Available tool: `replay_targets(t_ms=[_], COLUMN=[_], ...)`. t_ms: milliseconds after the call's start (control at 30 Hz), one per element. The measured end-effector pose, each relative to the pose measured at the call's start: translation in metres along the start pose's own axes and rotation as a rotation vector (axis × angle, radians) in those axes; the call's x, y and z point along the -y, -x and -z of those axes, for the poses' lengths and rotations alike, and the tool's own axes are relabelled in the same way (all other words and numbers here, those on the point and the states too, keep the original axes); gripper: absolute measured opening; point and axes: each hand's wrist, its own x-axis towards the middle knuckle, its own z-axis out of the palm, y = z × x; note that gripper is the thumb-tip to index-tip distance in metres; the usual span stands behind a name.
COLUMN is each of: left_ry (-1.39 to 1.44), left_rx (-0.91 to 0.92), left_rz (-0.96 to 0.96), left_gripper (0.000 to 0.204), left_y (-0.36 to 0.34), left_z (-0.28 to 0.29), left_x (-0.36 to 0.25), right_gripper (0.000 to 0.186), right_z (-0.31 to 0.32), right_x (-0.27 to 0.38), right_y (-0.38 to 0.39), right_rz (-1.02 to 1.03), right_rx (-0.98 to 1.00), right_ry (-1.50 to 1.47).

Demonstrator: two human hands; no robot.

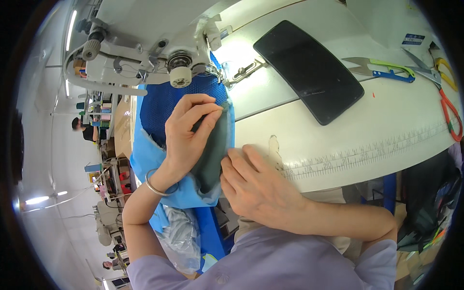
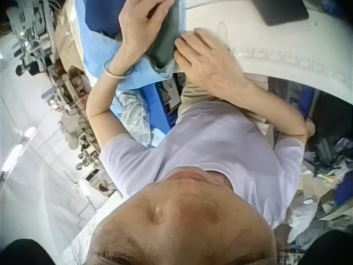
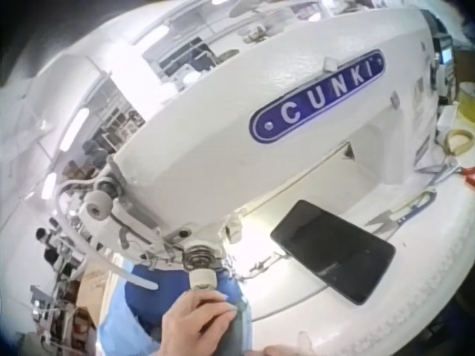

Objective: The person aligns a blue mesh fabric strip along the edge of a light blue bag and sews it using a sewing machine. They repeatedly adjust the fabric and rotate the bag to guide the material under the needle, ensuring the seam is straight.

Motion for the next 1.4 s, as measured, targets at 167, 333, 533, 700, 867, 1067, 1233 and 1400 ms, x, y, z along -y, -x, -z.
replay_targets(t_ms=[167, 333, 533, 700, 867, 1067, 1233, 1400], left_ry=[0.002, -0.046, -0.106, -0.125, -0.101, -0.084, -0.169, -0.145], left_rx=[-0.002, -0.015, -0.012, -0.034, -0.023, -0.045, -0.041, -0.021], left_rz=[-0.059, -0.190, -0.247, -0.268, -0.265, -0.273, -0.302, -0.317], left_gripper=[0.019, 0.033, 0.038, 0.038, 0.036, 0.031, 0.030, 0.029], left_y=[0.010, 0.017, 0.016, 0.019, 0.019, 0.011, -0.001, -0.004], left_z=[-0.003, -0.006, -0.009, -0.012, -0.014, -0.015, -0.016, -0.009], left_x=[0.001, 0.006, 0.010, 0.014, 0.018, 0.027, 0.036, 0.040], right_gripper=[0.028, 0.030, 0.033, 0.034, 0.034, 0.035, 0.041, 0.044], right_z=[-0.002, 0.000, -0.002, -0.004, -0.005, -0.005, -0.007, -0.002], right_x=[0.000, 0.001, 0.004, 0.007, 0.008, 0.001, 0.000, -0.001], right_y=[-0.001, -0.004, -0.008, -0.012, -0.014, -0.025, -0.031, -0.032], right_rz=[0.002, 0.007, 0.009, 0.002, 0.004, 0.009, -0.050, -0.163], right_rx=[0.003, 0.013, 0.040, 0.054, 0.080, 0.112, 0.119, 0.121], right_ry=[-0.024, -0.056, -0.063, -0.067, -0.074, -0.071, -0.099, -0.232])
